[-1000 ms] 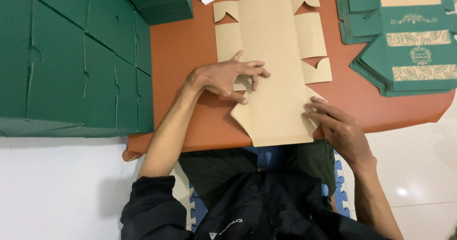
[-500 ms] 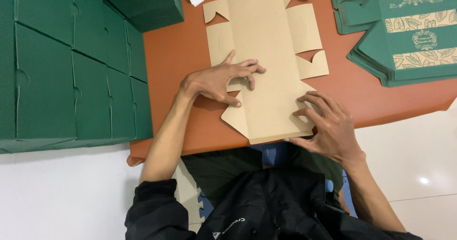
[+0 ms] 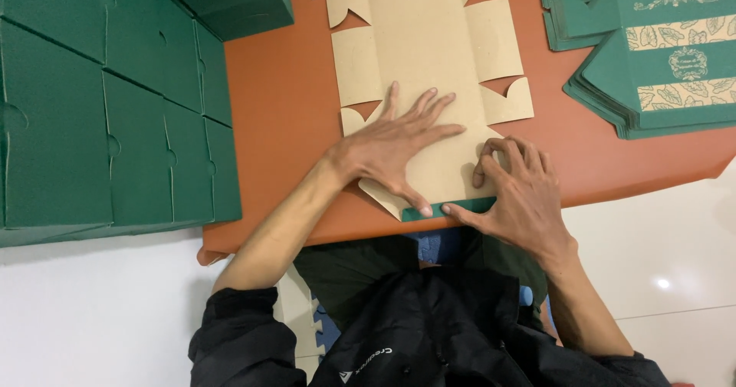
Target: The person assembles a green cardboard box by folding the flaps and inserting a small white packet inside. They then close the box and place it on a stack of finished boxes. The person repeats the process with another box.
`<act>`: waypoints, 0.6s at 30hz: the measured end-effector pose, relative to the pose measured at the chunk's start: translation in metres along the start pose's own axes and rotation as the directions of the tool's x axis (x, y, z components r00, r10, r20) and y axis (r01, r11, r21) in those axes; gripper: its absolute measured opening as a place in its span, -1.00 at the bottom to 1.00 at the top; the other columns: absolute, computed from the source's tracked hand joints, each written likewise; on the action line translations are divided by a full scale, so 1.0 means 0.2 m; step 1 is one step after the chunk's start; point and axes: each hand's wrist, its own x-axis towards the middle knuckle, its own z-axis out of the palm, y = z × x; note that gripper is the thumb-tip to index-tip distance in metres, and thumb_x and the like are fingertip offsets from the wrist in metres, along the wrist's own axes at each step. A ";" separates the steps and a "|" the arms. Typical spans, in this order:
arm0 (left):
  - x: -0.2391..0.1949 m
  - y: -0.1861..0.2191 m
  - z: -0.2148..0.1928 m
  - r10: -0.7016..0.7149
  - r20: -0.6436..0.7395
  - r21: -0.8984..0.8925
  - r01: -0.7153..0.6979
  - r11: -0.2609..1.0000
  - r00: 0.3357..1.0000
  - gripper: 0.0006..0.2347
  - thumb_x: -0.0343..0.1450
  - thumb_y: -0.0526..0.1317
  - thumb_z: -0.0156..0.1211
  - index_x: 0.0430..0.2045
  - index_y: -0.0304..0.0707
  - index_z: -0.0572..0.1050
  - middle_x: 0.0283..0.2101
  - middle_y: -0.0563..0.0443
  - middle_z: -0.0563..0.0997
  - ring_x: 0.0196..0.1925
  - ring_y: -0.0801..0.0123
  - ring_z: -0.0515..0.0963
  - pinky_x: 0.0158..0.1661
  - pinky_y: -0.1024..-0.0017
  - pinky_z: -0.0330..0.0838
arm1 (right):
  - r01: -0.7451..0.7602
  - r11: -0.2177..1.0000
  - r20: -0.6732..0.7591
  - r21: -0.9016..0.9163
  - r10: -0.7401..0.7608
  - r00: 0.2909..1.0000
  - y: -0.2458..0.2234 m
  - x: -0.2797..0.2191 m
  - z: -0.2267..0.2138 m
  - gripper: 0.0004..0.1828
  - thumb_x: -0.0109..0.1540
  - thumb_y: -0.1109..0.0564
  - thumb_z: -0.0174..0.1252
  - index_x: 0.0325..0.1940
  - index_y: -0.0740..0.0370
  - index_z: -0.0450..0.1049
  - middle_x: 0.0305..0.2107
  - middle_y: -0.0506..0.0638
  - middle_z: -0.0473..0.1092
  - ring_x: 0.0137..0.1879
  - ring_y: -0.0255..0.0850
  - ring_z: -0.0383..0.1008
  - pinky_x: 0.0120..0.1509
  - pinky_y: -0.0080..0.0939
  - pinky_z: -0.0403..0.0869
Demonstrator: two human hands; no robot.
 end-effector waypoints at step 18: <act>0.02 -0.05 0.13 -0.003 -0.031 0.160 0.008 0.987 1.000 0.40 -0.07 0.65 0.46 0.63 0.00 -0.10 0.69 -0.30 -0.19 0.69 -0.32 -0.28 0.37 -0.66 -0.57 | 0.065 0.986 0.175 0.155 -0.092 0.980 0.24 0.01 0.06 -0.38 -0.06 -0.42 0.53 -0.07 -0.17 0.58 0.16 -0.09 0.33 0.50 0.18 0.30 0.44 0.24 0.19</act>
